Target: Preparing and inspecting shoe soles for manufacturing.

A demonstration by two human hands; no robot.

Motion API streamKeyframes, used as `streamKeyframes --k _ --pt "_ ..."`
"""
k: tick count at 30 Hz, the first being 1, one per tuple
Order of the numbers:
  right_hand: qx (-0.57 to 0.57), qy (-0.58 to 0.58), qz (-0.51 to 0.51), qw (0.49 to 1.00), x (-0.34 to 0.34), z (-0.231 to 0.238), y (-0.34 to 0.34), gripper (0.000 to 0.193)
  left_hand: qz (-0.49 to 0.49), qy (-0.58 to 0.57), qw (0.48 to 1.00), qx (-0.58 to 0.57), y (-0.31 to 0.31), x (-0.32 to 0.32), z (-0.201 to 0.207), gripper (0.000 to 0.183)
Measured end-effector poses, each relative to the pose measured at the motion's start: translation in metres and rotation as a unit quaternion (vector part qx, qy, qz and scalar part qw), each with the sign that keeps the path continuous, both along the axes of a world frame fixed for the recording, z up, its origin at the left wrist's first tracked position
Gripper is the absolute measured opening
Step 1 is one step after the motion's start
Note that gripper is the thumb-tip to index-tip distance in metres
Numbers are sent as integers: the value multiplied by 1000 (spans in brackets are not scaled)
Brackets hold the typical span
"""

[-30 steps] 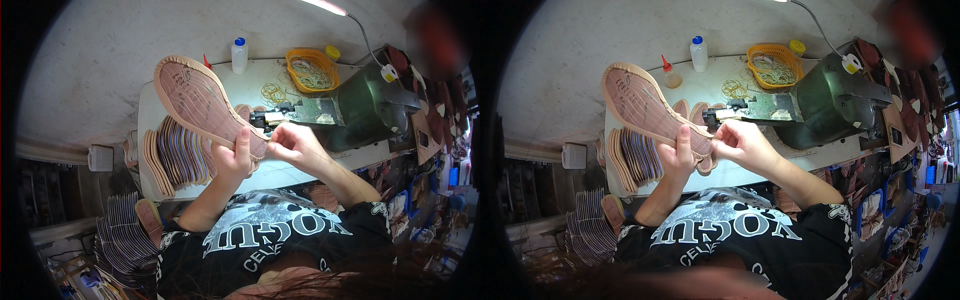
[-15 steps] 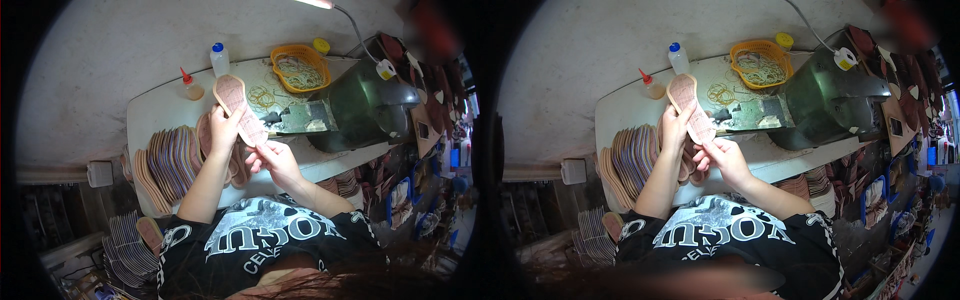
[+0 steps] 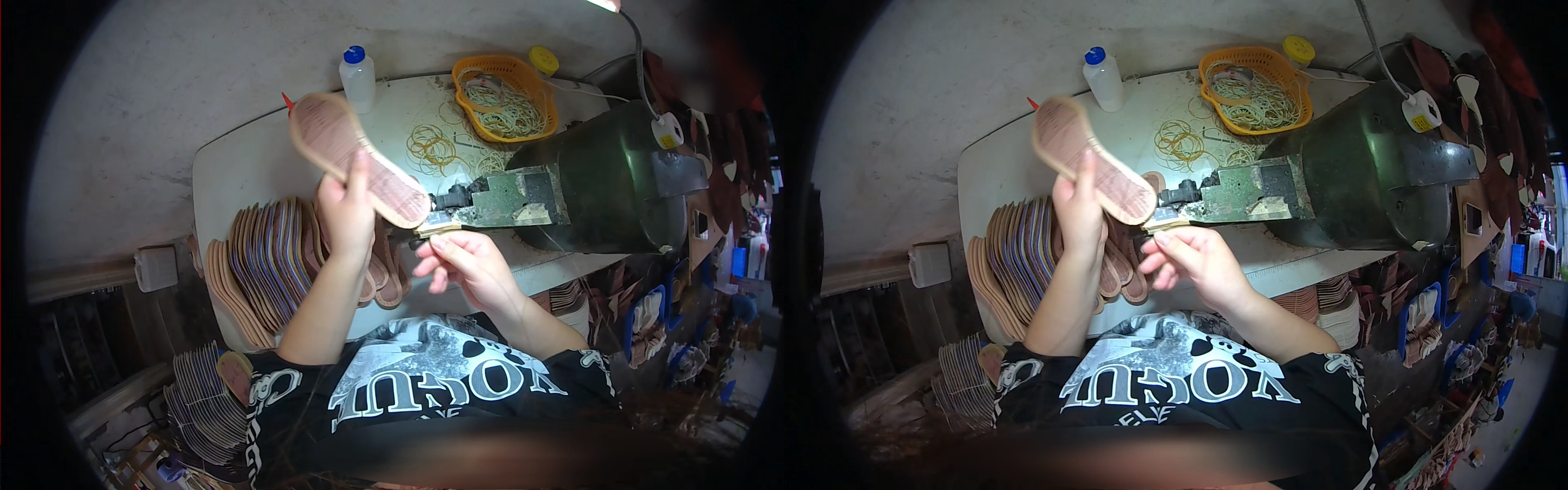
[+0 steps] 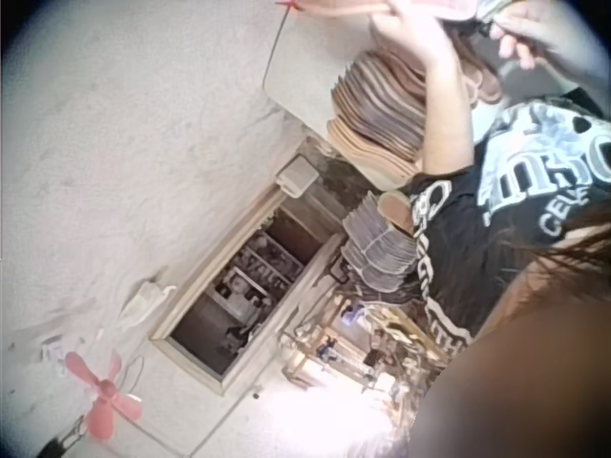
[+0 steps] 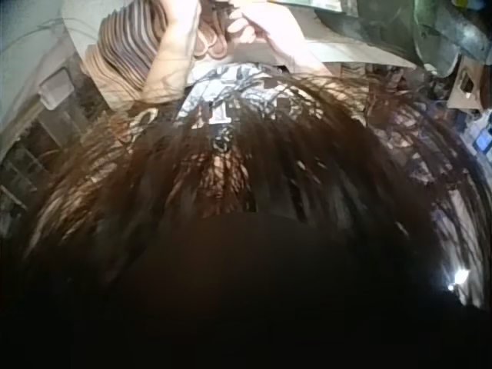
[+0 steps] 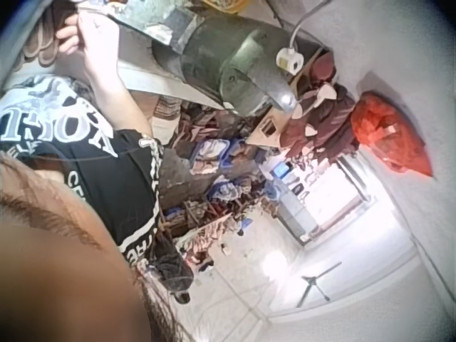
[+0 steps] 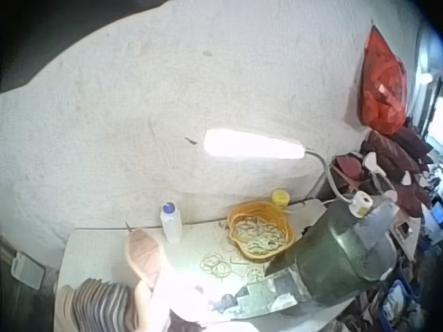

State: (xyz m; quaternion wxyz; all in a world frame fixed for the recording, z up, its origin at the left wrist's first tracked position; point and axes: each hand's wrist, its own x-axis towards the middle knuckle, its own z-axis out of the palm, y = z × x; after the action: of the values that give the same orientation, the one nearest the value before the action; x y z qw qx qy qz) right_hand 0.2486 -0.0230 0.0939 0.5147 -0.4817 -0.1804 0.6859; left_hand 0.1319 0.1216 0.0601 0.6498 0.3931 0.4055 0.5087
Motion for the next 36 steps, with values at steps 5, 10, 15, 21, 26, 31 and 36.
streamKeyframes --k 5,10,15,21,26,31,36 --pt "30 -65 66 995 -1 8 -28 23 67 -117 989 -56 -33 -33 10 31" --pt "177 -159 28 971 -19 24 -33 19 42 -143 988 -43 -70 -46 23 31" --pt "318 -288 -39 902 -38 35 -42 19 -35 -231 972 30 -97 -59 23 35" --pt "412 -373 -49 830 -37 38 -57 21 -165 -350 919 74 -117 -57 22 44" --pt "412 -386 -61 823 -36 44 -66 22 -190 -349 916 63 -128 -56 26 55" --pt "396 -403 -46 824 -34 49 -71 21 -124 -270 953 66 -143 -61 34 56" --pt "334 -446 -65 828 -30 49 -73 17 -19 -116 985 124 -151 -67 53 45"
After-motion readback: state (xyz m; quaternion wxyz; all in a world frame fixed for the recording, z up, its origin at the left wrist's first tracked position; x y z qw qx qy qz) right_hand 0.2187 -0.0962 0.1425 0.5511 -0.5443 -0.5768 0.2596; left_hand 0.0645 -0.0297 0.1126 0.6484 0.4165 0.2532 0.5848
